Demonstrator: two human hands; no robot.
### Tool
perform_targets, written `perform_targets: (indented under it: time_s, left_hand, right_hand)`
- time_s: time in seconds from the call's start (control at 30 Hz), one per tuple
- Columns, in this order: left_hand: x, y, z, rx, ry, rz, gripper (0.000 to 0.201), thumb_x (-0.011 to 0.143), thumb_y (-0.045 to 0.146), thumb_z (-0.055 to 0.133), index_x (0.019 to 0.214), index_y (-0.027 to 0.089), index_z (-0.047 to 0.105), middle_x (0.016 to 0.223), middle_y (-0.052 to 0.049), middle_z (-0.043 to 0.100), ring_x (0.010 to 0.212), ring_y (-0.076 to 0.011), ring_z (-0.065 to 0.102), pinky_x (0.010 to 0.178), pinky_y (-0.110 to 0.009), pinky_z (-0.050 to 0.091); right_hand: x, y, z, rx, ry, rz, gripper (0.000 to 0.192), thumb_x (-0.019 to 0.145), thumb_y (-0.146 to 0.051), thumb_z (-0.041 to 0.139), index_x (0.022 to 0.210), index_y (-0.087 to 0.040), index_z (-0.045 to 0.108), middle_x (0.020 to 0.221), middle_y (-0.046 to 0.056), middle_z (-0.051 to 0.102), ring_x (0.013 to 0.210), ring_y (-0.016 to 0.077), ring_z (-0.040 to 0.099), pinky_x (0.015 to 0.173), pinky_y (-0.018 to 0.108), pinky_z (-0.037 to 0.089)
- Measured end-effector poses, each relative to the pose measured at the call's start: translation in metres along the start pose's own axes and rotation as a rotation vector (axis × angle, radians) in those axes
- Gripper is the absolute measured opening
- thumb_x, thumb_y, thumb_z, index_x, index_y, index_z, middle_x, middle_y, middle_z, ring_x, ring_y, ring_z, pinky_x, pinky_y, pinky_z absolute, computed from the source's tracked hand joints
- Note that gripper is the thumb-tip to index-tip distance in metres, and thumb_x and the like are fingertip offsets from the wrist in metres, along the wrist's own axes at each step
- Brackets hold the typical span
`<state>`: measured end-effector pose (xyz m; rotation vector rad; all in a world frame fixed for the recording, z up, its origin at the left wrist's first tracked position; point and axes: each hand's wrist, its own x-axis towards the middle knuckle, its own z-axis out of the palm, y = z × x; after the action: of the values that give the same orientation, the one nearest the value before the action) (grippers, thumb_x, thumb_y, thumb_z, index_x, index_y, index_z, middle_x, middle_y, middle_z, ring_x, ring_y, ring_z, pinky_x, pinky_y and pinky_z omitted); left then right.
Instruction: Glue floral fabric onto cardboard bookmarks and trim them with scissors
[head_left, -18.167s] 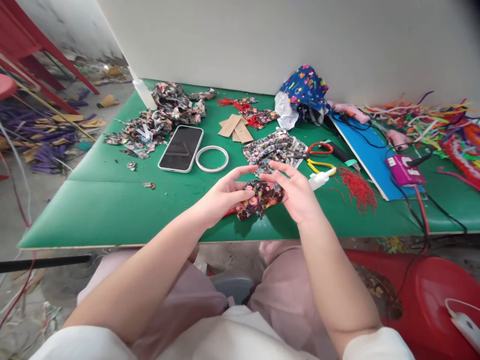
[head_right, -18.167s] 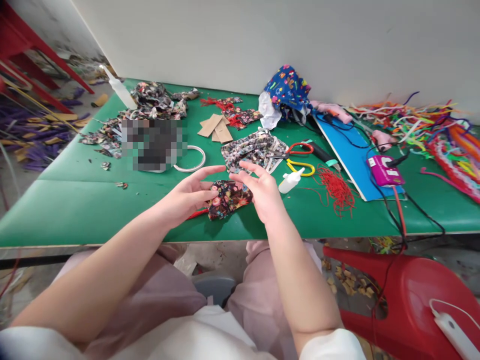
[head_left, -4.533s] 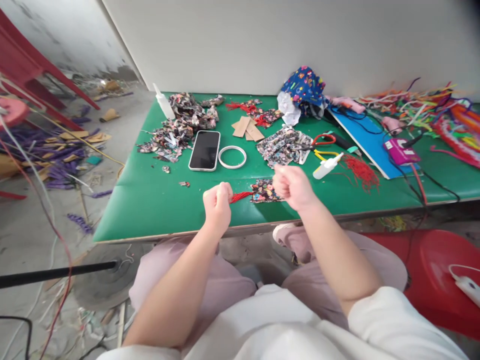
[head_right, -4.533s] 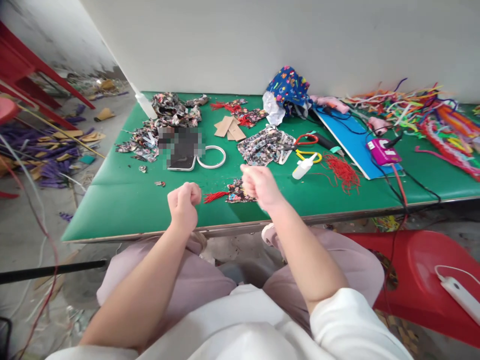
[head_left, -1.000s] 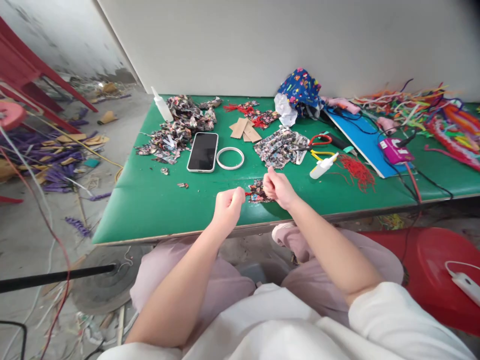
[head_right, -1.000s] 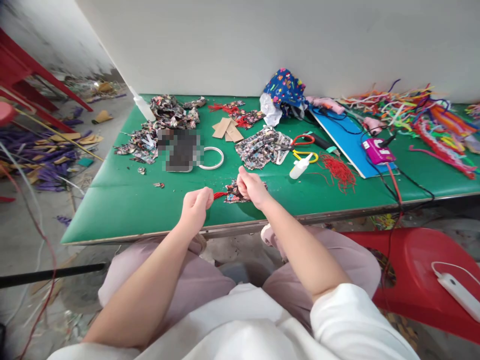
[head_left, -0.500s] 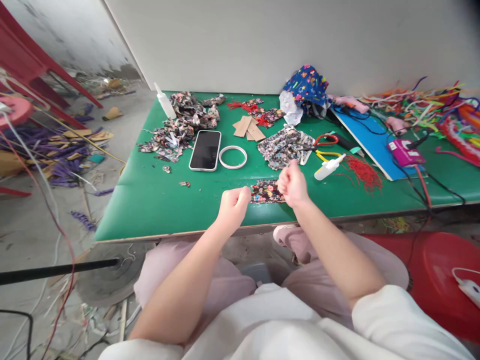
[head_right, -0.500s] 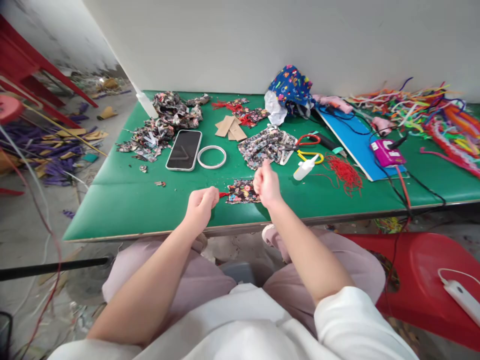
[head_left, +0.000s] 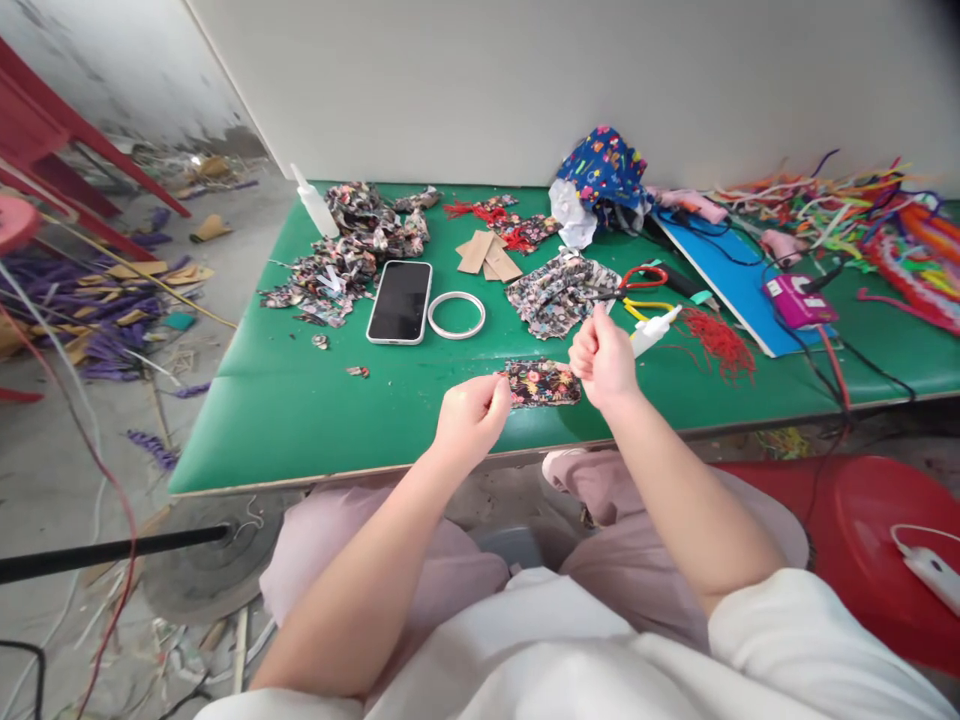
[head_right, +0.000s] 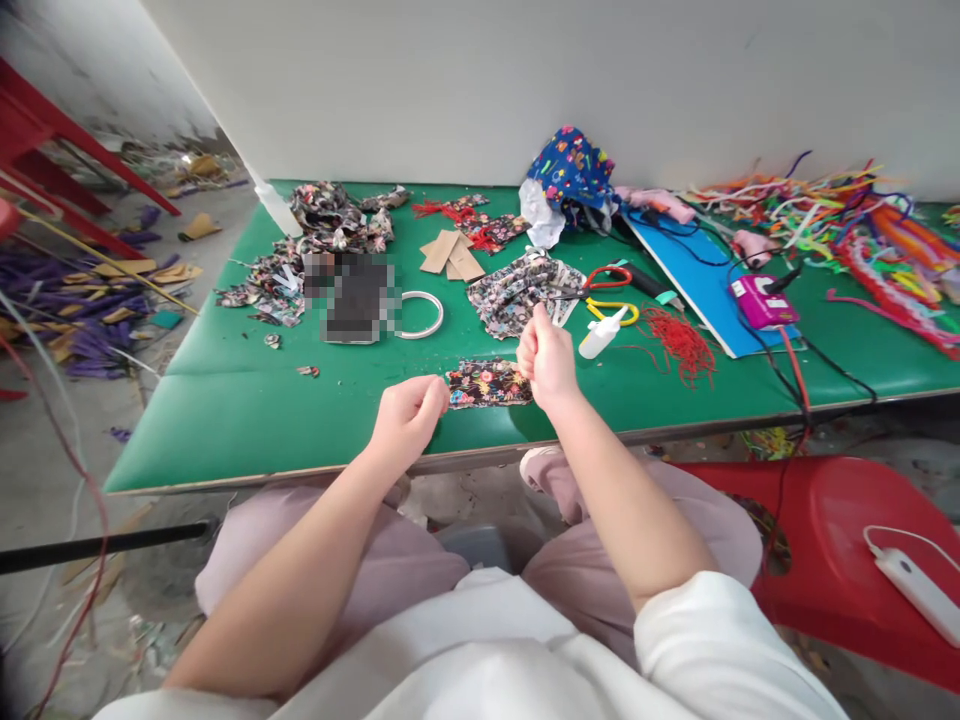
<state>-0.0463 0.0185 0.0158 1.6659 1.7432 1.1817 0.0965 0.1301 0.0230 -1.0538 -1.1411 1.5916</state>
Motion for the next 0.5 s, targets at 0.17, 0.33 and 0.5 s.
perform_targets:
  time_s: [0.17,0.33,0.5]
  left_hand:
    - [0.0,0.001,0.011,0.26,-0.073,0.249,0.03,0.088,0.027,0.04,0.102,0.016,0.064,0.115,-0.011,0.063,0.113,-0.0226,0.053,0.096,-0.035,0.038]
    - [-0.015,-0.001,0.025,0.69,-0.186,0.309,0.062,0.091,0.048,0.033,0.137,0.007,0.036,0.145,-0.018,0.034,0.136,-0.0296,0.027,0.111,-0.052,0.018]
    - [-0.024,0.0,0.027,0.787,-0.246,0.243,0.077,0.089,0.059,0.022,0.139,0.001,0.029,0.147,-0.018,0.029,0.138,-0.0283,0.025,0.112,-0.049,0.018]
  right_hand:
    - [-0.004,0.001,-0.005,-0.107,-0.037,0.007,0.054,0.078,-0.061,0.051,0.048,-0.021,0.031,0.038,-0.01,0.021,0.032,0.004,0.017,0.032,0.02,0.012]
    - [-0.026,-0.005,-0.022,-0.672,0.071,-0.489,0.038,0.09,-0.045,0.04,0.07,-0.02,0.059,0.068,0.003,0.061,0.067,0.0141,0.06,0.067,0.028,0.05]
    - [-0.056,0.019,-0.038,-1.344,-0.304,-0.667,0.063,0.091,-0.048,0.035,0.139,-0.006,0.033,0.145,0.019,0.035,0.136,0.0271,0.029,0.109,0.05,0.025]
